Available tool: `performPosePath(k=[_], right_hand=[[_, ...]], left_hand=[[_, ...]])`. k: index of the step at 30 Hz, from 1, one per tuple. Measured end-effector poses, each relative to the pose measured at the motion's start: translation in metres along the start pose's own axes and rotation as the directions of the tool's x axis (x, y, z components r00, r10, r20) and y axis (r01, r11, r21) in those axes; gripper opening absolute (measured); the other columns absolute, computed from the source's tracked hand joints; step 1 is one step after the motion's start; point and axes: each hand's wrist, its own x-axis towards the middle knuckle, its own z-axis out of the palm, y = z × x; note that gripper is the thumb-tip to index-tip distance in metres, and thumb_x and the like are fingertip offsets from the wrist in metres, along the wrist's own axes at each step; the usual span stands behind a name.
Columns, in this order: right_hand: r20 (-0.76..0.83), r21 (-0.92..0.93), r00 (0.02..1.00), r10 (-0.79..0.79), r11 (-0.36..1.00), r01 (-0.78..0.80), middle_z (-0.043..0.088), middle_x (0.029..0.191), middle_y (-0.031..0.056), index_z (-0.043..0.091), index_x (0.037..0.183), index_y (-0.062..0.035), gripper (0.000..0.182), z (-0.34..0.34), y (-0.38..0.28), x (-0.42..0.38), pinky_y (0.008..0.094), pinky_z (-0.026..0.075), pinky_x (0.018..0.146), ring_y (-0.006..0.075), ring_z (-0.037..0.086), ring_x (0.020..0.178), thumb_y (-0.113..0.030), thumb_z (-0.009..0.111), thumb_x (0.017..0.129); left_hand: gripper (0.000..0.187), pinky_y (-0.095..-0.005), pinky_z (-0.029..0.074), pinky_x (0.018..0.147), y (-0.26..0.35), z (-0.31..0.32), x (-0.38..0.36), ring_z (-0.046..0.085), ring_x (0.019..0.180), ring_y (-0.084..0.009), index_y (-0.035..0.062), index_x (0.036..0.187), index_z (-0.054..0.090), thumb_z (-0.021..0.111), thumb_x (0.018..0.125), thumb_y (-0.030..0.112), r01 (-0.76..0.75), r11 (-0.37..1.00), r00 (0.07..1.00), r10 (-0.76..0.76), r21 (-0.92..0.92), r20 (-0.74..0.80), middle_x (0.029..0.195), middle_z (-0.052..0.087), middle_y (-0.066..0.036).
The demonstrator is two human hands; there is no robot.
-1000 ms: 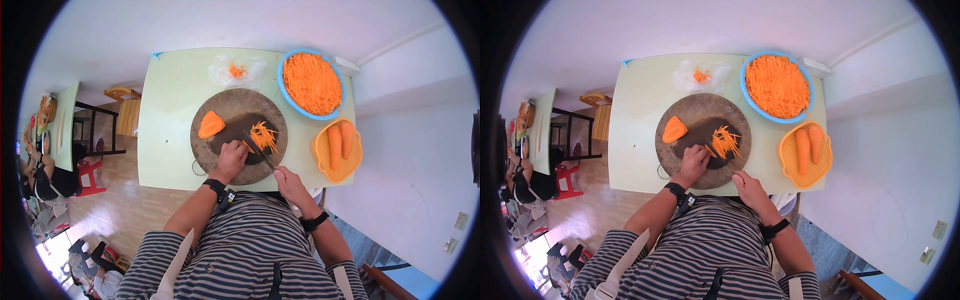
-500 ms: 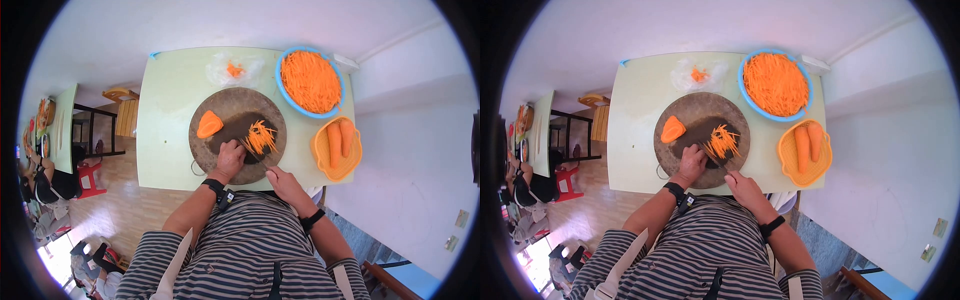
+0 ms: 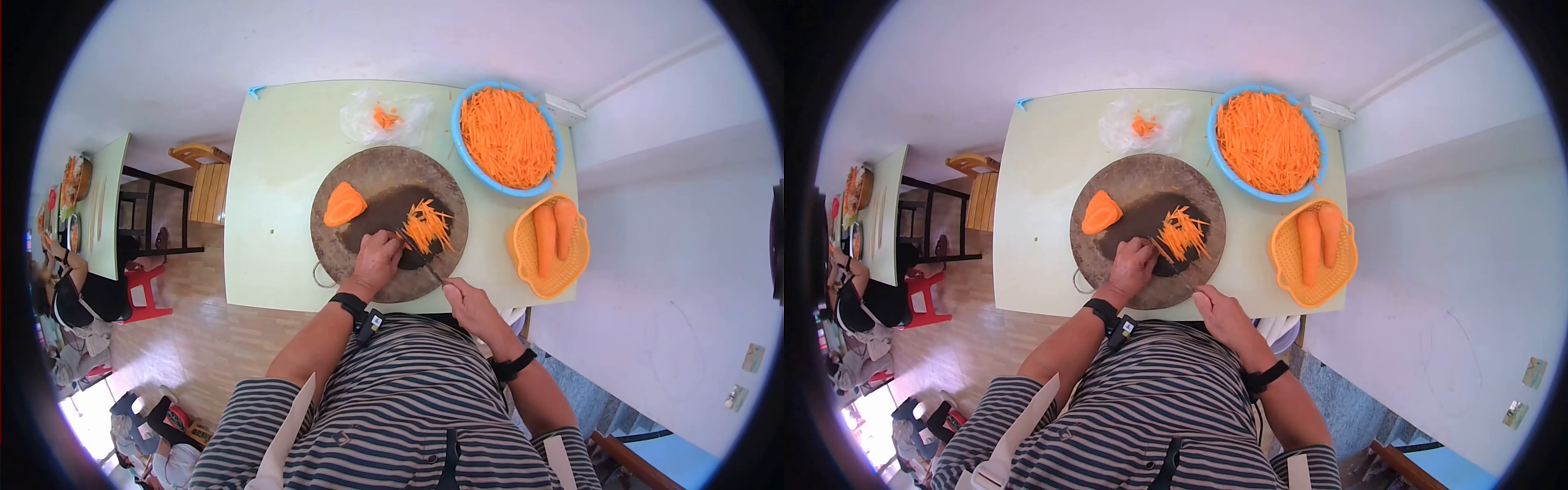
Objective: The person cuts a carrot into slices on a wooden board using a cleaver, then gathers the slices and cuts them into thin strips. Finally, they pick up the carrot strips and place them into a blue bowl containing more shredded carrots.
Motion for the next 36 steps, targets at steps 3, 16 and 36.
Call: performPosePath(k=[3,16,36], right_hand=[[0.002,-0.018,1.000,0.001,1.000,-0.001,0.070,0.105,0.0279,0.062,0.126,-0.0016,0.041,0.000,-0.001,-0.001,0.0436,0.053,0.088,0.0438,0.068,0.101,-0.034,0.050,0.105],[-0.018,-0.081,0.995,-0.095,0.992,0.093,0.069,0.101,0.0290,0.063,0.124,-0.0011,0.042,0.005,-0.006,0.019,0.0464,0.053,0.085,0.0490,0.065,0.098,-0.037,0.049,0.106],[-0.012,-0.014,0.998,-0.067,0.998,0.067,0.070,0.100,0.0274,0.062,0.125,-0.0010,0.042,0.000,0.000,0.006,0.0432,0.054,0.085,0.0432,0.069,0.095,-0.036,0.049,0.106]], left_hand=[[0.017,-0.0386,0.044,0.073,0.000,-0.001,0.000,0.062,0.085,-0.0265,0.0084,0.092,0.069,0.073,0.077,0.002,-0.002,1.000,1.000,0.002,0.016,0.017,0.091,0.065,-0.005],[0.020,-0.0395,0.044,0.073,-0.001,-0.001,-0.001,0.060,0.084,-0.0276,0.0094,0.094,0.070,0.072,0.075,0.002,-0.021,1.000,0.999,0.020,0.024,0.045,0.089,0.062,-0.006],[0.015,-0.0392,0.044,0.074,0.002,-0.004,0.002,0.060,0.084,-0.0273,0.0079,0.090,0.068,0.073,0.076,0.002,-0.007,1.000,0.999,0.007,0.014,0.035,0.091,0.063,-0.006]])
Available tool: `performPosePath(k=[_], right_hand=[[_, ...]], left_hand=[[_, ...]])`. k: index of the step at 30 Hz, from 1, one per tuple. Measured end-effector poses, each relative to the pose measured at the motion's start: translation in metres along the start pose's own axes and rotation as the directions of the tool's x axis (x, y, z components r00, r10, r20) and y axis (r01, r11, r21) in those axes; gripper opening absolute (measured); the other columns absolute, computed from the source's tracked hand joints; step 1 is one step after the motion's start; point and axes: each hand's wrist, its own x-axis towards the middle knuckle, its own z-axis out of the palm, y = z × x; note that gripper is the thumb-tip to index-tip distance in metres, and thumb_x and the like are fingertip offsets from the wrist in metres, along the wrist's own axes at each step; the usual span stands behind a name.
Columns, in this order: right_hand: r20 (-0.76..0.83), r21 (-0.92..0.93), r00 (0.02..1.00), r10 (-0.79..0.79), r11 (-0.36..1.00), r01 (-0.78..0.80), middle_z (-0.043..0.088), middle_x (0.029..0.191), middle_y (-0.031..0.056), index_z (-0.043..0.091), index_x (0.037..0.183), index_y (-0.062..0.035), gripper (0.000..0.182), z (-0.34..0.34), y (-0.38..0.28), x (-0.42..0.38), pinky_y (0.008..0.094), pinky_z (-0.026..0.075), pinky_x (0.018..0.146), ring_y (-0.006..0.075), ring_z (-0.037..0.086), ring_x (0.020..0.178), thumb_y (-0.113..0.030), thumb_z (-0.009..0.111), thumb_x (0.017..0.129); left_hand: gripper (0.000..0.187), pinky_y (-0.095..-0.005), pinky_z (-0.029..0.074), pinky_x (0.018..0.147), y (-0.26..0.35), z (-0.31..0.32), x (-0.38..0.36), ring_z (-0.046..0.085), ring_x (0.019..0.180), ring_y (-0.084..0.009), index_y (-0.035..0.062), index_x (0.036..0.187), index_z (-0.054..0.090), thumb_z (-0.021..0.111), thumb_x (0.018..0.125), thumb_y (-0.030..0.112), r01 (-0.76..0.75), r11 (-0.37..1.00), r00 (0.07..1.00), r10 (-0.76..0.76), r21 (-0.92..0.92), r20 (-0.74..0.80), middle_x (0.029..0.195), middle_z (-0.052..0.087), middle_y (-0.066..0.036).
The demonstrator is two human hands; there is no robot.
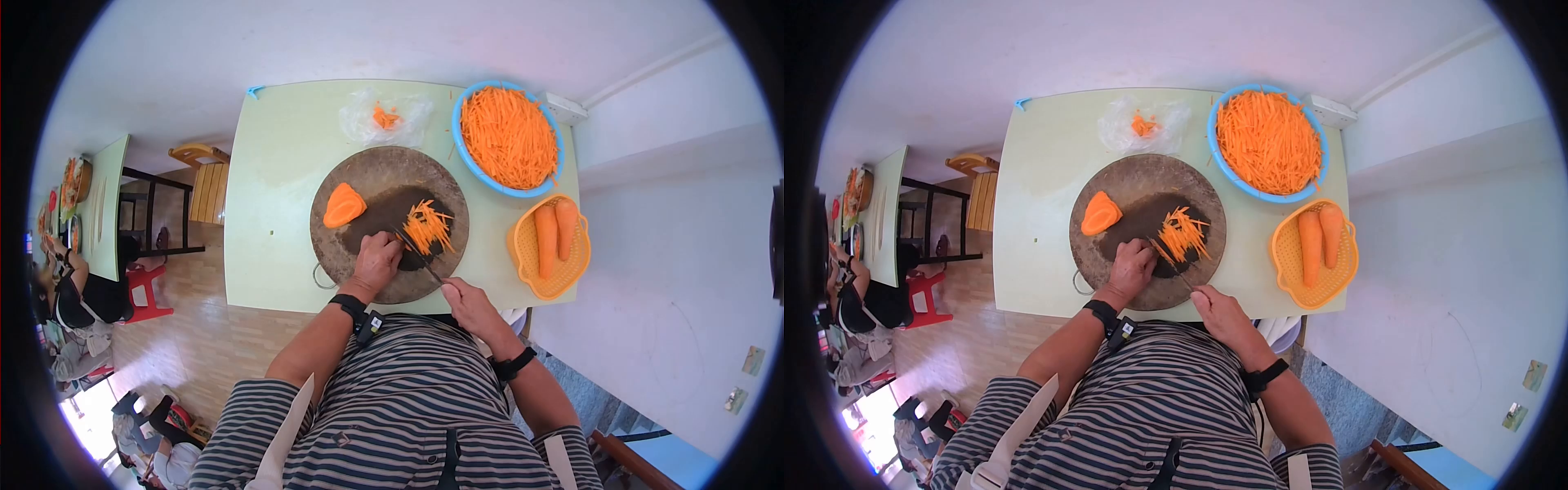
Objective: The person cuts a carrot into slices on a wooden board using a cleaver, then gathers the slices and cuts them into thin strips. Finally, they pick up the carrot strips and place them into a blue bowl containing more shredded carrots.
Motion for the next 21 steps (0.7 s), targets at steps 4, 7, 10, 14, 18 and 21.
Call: performPosePath(k=[4,7,10,14,18,21], right_hand=[[0.006,-0.071,1.000,-0.004,0.997,0.005,0.069,0.102,0.0277,0.062,0.124,-0.0012,0.043,0.007,-0.004,0.011,0.0442,0.053,0.086,0.0445,0.068,0.097,-0.037,0.049,0.106],[-0.011,-0.037,1.000,-0.015,0.999,0.015,0.069,0.102,0.0280,0.062,0.124,-0.0013,0.043,0.008,0.000,0.017,0.0448,0.053,0.086,0.0460,0.067,0.098,-0.037,0.049,0.106],[-0.016,0.059,0.999,0.044,0.997,-0.043,0.069,0.101,0.0275,0.062,0.125,-0.0014,0.042,0.009,0.002,0.015,0.0433,0.053,0.085,0.0437,0.068,0.096,-0.036,0.049,0.106],[-0.023,0.107,0.994,0.108,0.989,-0.105,0.069,0.098,0.0265,0.062,0.126,-0.0009,0.041,0.002,-0.001,0.004,0.0406,0.054,0.084,0.0393,0.070,0.092,-0.034,0.050,0.106],[0.003,0.061,0.998,0.067,0.996,-0.067,0.069,0.098,0.0263,0.062,0.126,-0.0001,0.041,0.000,0.002,-0.002,0.0402,0.054,0.084,0.0387,0.070,0.091,-0.033,0.050,0.106],[0.022,0.040,0.997,0.069,0.997,-0.070,0.070,0.099,0.0264,0.062,0.125,0.0001,0.041,0.002,0.005,-0.004,0.0405,0.054,0.084,0.0390,0.070,0.092,-0.034,0.051,0.106]], left_hand=[[0.011,-0.0385,0.043,0.075,0.001,-0.001,-0.002,0.060,0.083,-0.0263,0.0089,0.088,0.068,0.072,0.079,0.005,0.005,1.000,1.000,-0.005,0.020,0.016,0.091,0.063,-0.005],[0.014,-0.0392,0.043,0.075,0.000,0.000,0.000,0.060,0.086,-0.0275,0.0076,0.091,0.069,0.071,0.078,0.002,0.001,1.000,1.000,-0.001,0.008,0.019,0.092,0.063,-0.006],[0.016,-0.0385,0.044,0.076,0.000,-0.001,0.001,0.061,0.088,-0.0268,0.0081,0.093,0.070,0.072,0.078,0.002,0.011,1.000,1.000,-0.011,0.003,0.005,0.094,0.065,-0.006],[0.018,-0.0378,0.044,0.076,-0.001,0.001,0.000,0.062,0.088,-0.0257,0.0089,0.095,0.070,0.073,0.079,0.002,0.005,1.000,1.000,-0.005,-0.029,0.000,0.095,0.066,-0.005],[0.017,-0.0379,0.044,0.075,-0.003,0.002,-0.002,0.062,0.086,-0.0257,0.0085,0.094,0.070,0.073,0.078,0.002,0.008,1.000,1.000,-0.008,-0.015,-0.002,0.094,0.066,-0.005],[0.017,-0.0380,0.045,0.075,-0.003,0.002,-0.002,0.062,0.086,-0.0260,0.0081,0.093,0.069,0.073,0.078,0.002,0.005,1.000,1.000,-0.005,-0.010,0.007,0.095,0.066,-0.005]])
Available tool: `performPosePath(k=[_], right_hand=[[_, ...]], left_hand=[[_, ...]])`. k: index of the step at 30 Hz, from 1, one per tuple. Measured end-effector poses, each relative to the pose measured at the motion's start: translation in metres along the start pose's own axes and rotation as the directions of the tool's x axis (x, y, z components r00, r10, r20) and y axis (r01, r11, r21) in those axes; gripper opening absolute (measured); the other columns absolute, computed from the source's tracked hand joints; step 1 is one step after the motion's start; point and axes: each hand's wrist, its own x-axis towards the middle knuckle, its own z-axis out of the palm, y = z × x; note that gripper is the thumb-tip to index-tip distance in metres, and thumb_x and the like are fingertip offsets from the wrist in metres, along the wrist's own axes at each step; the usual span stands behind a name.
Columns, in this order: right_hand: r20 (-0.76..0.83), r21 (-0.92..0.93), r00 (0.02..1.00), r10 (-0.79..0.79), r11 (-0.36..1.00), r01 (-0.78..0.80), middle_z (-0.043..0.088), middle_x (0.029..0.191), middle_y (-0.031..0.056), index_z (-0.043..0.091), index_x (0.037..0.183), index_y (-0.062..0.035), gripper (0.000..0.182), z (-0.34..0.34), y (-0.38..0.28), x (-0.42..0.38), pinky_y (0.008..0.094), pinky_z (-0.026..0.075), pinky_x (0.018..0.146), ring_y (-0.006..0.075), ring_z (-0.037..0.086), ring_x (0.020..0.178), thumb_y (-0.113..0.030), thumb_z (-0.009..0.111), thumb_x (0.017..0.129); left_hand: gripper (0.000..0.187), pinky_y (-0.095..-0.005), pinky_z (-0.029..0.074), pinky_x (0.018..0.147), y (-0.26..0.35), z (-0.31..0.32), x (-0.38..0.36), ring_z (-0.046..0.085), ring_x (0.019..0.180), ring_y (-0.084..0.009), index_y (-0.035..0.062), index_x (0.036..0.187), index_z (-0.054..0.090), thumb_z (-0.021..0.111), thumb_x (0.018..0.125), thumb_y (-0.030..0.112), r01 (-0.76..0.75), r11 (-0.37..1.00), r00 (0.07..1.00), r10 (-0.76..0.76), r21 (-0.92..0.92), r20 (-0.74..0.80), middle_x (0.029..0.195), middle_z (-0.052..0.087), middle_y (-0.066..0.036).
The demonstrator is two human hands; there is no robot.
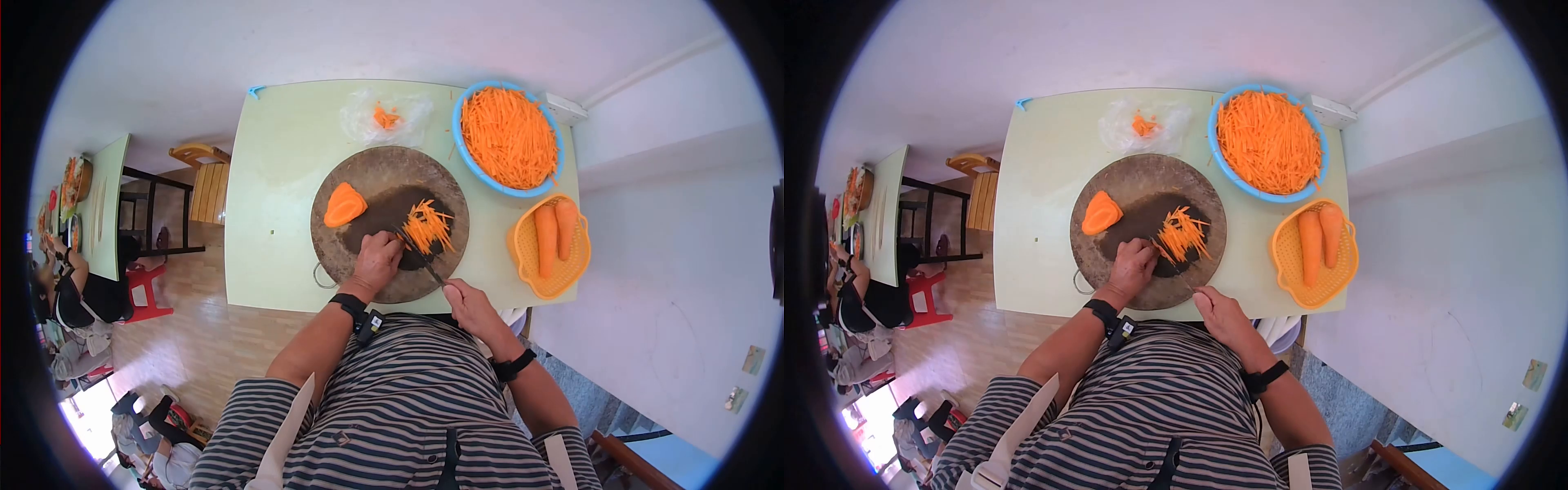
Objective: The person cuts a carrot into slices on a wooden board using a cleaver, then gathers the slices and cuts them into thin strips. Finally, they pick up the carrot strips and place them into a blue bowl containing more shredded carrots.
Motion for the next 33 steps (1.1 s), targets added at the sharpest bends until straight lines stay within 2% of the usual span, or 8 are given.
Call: performPosePath(k=[4,10,12,16,18,25,31,33], right_hand=[[-0.001,0.001,1.000,-0.006,1.000,0.006,0.070,0.099,0.0272,0.062,0.125,-0.0004,0.041,0.000,-0.001,0.001,0.0413,0.054,0.084,0.0413,0.069,0.094,-0.035,0.050,0.106],[-0.029,-0.096,0.997,-0.065,0.993,0.061,0.068,0.103,0.0293,0.062,0.123,-0.0004,0.040,0.007,-0.011,0.011,0.0431,0.053,0.085,0.0455,0.067,0.098,-0.035,0.050,0.106],[-0.026,0.010,1.000,-0.006,1.000,0.006,0.069,0.101,0.0283,0.062,0.123,-0.0001,0.040,0.008,-0.008,0.017,0.0425,0.053,0.084,0.0433,0.068,0.094,-0.034,0.050,0.106],[-0.059,0.114,0.998,-0.009,0.993,0.016,0.069,0.097,0.0262,0.062,0.123,-0.0001,0.040,0.012,0.005,0.018,0.0412,0.053,0.082,0.0400,0.069,0.089,-0.034,0.050,0.106],[-0.067,0.085,0.998,0.023,0.996,-0.017,0.069,0.094,0.0246,0.062,0.123,-0.0002,0.039,0.007,0.004,0.011,0.0399,0.053,0.082,0.0375,0.069,0.086,-0.033,0.049,0.106],[-0.021,0.023,1.000,0.006,1.000,-0.006,0.070,0.097,0.0261,0.063,0.123,0.0008,0.041,0.003,0.002,-0.001,0.0407,0.053,0.083,0.0395,0.070,0.090,-0.034,0.050,0.106],[-0.022,-0.006,1.000,-0.004,1.000,0.004,0.069,0.100,0.0281,0.063,0.122,-0.0005,0.042,0.004,-0.002,0.000,0.0433,0.054,0.084,0.0434,0.069,0.096,-0.036,0.049,0.106],[-0.055,-0.109,0.997,-0.059,0.993,0.052,0.069,0.102,0.0292,0.064,0.122,-0.0015,0.043,0.009,-0.007,0.003,0.0452,0.053,0.086,0.0460,0.067,0.098,-0.038,0.048,0.106]], left_hand=[[0.017,-0.0384,0.044,0.075,0.002,-0.002,0.002,0.061,0.086,-0.0268,0.0081,0.092,0.069,0.073,0.077,0.002,-0.003,1.000,1.000,0.003,0.002,-0.002,0.094,0.065,-0.006],[0.017,-0.0392,0.044,0.074,0.005,-0.005,0.002,0.059,0.084,-0.0281,0.0083,0.092,0.069,0.073,0.077,0.001,-0.005,1.000,1.000,0.005,0.010,0.014,0.091,0.062,-0.007],[0.018,-0.0392,0.044,0.074,0.005,-0.005,0.001,0.060,0.086,-0.0279,0.0087,0.093,0.070,0.072,0.077,0.002,0.013,0.999,1.000,-0.014,0.044,0.025,0.092,0.062,-0.007],[0.019,-0.0389,0.044,0.074,0.004,-0.005,0.002,0.060,0.087,-0.0275,0.0088,0.094,0.070,0.073,0.077,0.002,0.001,1.000,1.000,-0.001,-0.004,-0.003,0.094,0.062,-0.007],[0.017,-0.0385,0.044,0.075,0.005,-0.003,0.001,0.060,0.088,-0.0271,0.0078,0.093,0.070,0.073,0.078,0.002,0.024,1.000,1.000,-0.024,-0.011,-0.006,0.094,0.062,-0.007],[0.012,-0.0386,0.044,0.074,0.005,-0.002,0.001,0.059,0.086,-0.0278,0.0067,0.089,0.067,0.073,0.079,0.002,0.039,0.999,0.999,-0.039,-0.009,-0.022,0.093,0.061,-0.007],[0.014,-0.0396,0.044,0.073,0.004,-0.003,0.003,0.057,0.083,-0.0301,0.0066,0.088,0.066,0.073,0.077,0.001,0.007,1.000,1.000,-0.007,-0.027,-0.029,0.093,0.060,-0.008],[0.015,-0.0391,0.044,0.074,0.006,-0.005,0.002,0.058,0.084,-0.0296,0.0069,0.087,0.066,0.073,0.075,0.002,0.009,1.000,1.000,-0.009,0.014,-0.022,0.093,0.061,-0.008]])
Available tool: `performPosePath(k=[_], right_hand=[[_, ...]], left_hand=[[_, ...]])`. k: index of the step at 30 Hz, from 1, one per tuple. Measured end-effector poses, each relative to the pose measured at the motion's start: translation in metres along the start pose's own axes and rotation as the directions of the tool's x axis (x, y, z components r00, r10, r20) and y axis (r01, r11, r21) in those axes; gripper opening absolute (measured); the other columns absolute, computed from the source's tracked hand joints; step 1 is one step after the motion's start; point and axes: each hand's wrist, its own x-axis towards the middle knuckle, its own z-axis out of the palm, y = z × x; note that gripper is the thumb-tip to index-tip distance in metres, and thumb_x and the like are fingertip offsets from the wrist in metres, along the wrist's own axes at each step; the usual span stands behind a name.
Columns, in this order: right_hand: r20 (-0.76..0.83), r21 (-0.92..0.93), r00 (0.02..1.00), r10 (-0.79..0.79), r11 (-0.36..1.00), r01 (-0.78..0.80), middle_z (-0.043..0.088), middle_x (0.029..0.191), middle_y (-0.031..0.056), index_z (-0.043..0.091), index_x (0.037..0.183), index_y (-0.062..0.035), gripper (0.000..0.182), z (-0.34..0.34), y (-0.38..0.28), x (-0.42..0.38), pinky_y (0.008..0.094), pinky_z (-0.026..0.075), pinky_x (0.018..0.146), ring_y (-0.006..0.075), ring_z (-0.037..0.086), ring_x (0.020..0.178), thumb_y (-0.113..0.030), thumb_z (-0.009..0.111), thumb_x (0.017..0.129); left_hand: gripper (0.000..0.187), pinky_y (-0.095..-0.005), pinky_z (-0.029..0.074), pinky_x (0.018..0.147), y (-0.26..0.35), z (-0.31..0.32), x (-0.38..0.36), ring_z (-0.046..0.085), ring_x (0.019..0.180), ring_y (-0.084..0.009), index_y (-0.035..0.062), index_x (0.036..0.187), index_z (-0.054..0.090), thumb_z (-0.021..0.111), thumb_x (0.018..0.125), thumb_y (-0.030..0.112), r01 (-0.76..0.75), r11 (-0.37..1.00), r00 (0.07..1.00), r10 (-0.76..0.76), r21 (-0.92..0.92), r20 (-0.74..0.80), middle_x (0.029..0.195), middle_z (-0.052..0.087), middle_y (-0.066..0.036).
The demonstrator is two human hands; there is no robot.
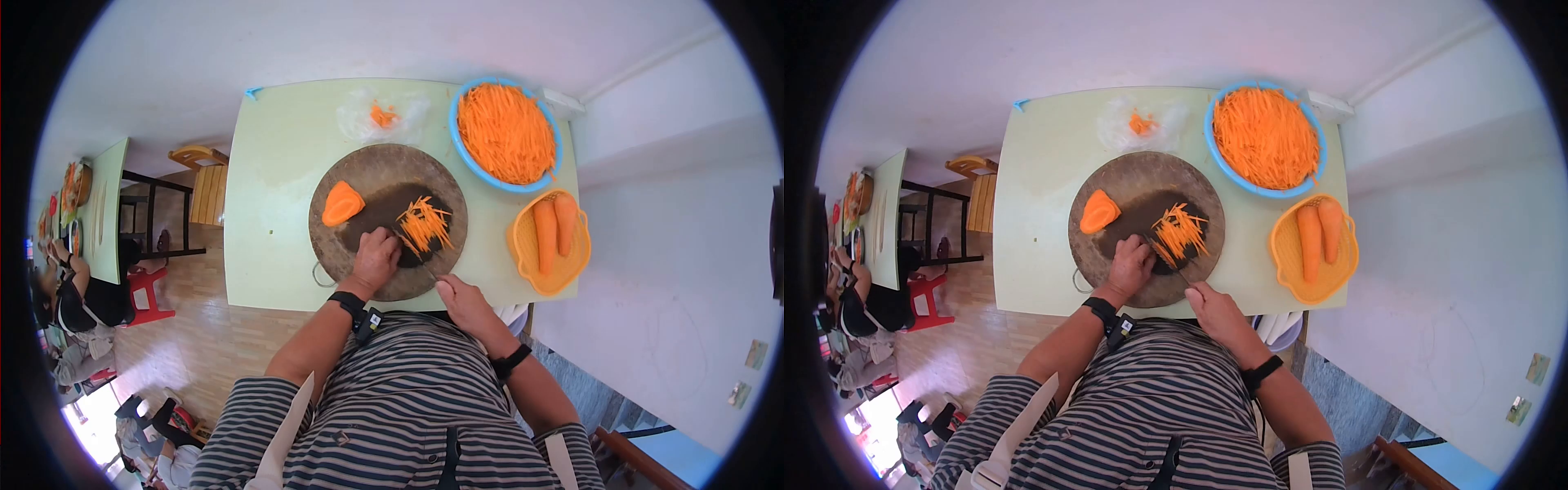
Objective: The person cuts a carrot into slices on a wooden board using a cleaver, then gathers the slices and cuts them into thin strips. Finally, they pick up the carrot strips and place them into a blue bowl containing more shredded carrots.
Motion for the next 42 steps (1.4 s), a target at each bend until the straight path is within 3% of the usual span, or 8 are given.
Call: performPosePath(k=[5,10,14,22,32,38,40,42], right_hand=[[-0.009,0.077,1.000,-0.015,0.997,0.016,0.069,0.099,0.0292,0.063,0.122,-0.0016,0.043,0.005,0.009,0.013,0.0457,0.053,0.085,0.0464,0.067,0.096,-0.039,0.047,0.106],[0.023,0.241,0.986,0.163,0.957,-0.164,0.069,0.094,0.0260,0.063,0.122,-0.0002,0.040,-0.005,0.003,0.003,0.0406,0.053,0.082,0.0364,0.070,0.087,-0.034,0.049,0.106],[0.003,0.193,0.997,0.078,0.978,-0.077,0.069,0.094,0.0257,0.062,0.123,0.0002,0.040,-0.004,0.013,-0.003,0.0398,0.053,0.081,0.0339,0.070,0.086,-0.033,0.050,0.106],[0.078,0.132,0.995,0.063,0.989,-0.073,0.069,0.101,0.0287,0.061,0.124,0.0005,0.042,-0.004,0.013,-0.007,0.0435,0.053,0.085,0.0439,0.068,0.096,-0.036,0.049,0.107],[0.016,0.042,1.000,-0.025,0.999,0.025,0.067,0.100,0.0304,0.061,0.120,-0.0005,0.040,0.004,0.002,0.002,0.0448,0.053,0.085,0.0471,0.066,0.097,-0.036,0.048,0.107],[0.001,0.231,0.994,0.112,0.967,-0.109,0.069,0.097,0.0269,0.061,0.122,-0.0003,0.040,0.004,0.011,-0.001,0.0419,0.052,0.085,0.0406,0.068,0.093,-0.035,0.047,0.107],[-0.037,0.192,0.999,0.027,0.981,-0.020,0.068,0.088,0.0221,0.061,0.123,0.0001,0.041,0.003,0.017,-0.002,0.0391,0.053,0.077,0.0309,0.069,0.080,-0.036,0.047,0.108],[0.011,0.222,0.995,0.097,0.970,-0.097,0.067,0.084,0.0197,0.060,0.123,0.0002,0.042,0.000,0.013,-0.007,0.0377,0.053,0.072,0.0270,0.067,0.074,-0.036,0.047,0.108]], left_hand=[[0.015,-0.0383,0.044,0.075,-0.005,0.004,-0.002,0.059,0.087,-0.0275,0.0078,0.089,0.068,0.073,0.076,0.004,0.009,1.000,1.000,-0.010,0.020,0.026,0.092,0.060,-0.007],[0.017,-0.0367,0.045,0.076,-0.001,-0.003,0.001,0.061,0.087,-0.0270,0.0080,0.091,0.070,0.073,0.076,0.002,-0.002,0.997,1.000,0.001,-0.072,-0.008,0.093,0.062,-0.007],[0.017,-0.0357,0.045,0.076,-0.002,-0.004,0.001,0.061,0.086,-0.0261,0.0079,0.090,0.070,0.073,0.075,0.001,0.008,0.995,1.000,-0.009,-0.099,-0.008,0.092,0.062,-0.007],[0.016,-0.0359,0.045,0.076,-0.006,-0.002,-0.001,0.061,0.086,-0.0260,0.0073,0.089,0.070,0.073,0.075,0.001,-0.003,0.998,0.999,0.005,-0.058,0.032,0.091,0.062,-0.007],[0.014,-0.0370,0.045,0.075,-0.006,0.000,-0.003,0.061,0.087,-0.0267,0.0071,0.090,0.070,0.073,0.076,0.002,-0.020,1.000,0.998,0.021,-0.022,0.051,0.091,0.061,-0.007],[0.015,-0.0370,0.046,0.075,0.000,-0.006,0.001,0.062,0.087,-0.0277,0.0069,0.089,0.068,0.073,0.076,0.001,0.003,0.993,1.000,-0.005,-0.119,-0.012,0.092,0.062,-0.007],[0.015,-0.0371,0.046,0.076,0.000,-0.007,0.001,0.062,0.087,-0.0280,0.0069,0.089,0.068,0.072,0.076,0.001,0.013,0.989,0.999,-0.017,-0.150,-0.028,0.092,0.063,-0.007],[0.013,-0.0360,0.045,0.075,-0.002,-0.010,0.000,0.062,0.087,-0.0266,0.0071,0.087,0.067,0.071,0.076,0.001,0.001,0.986,1.000,-0.003,-0.164,-0.011,0.092,0.063,-0.006]])
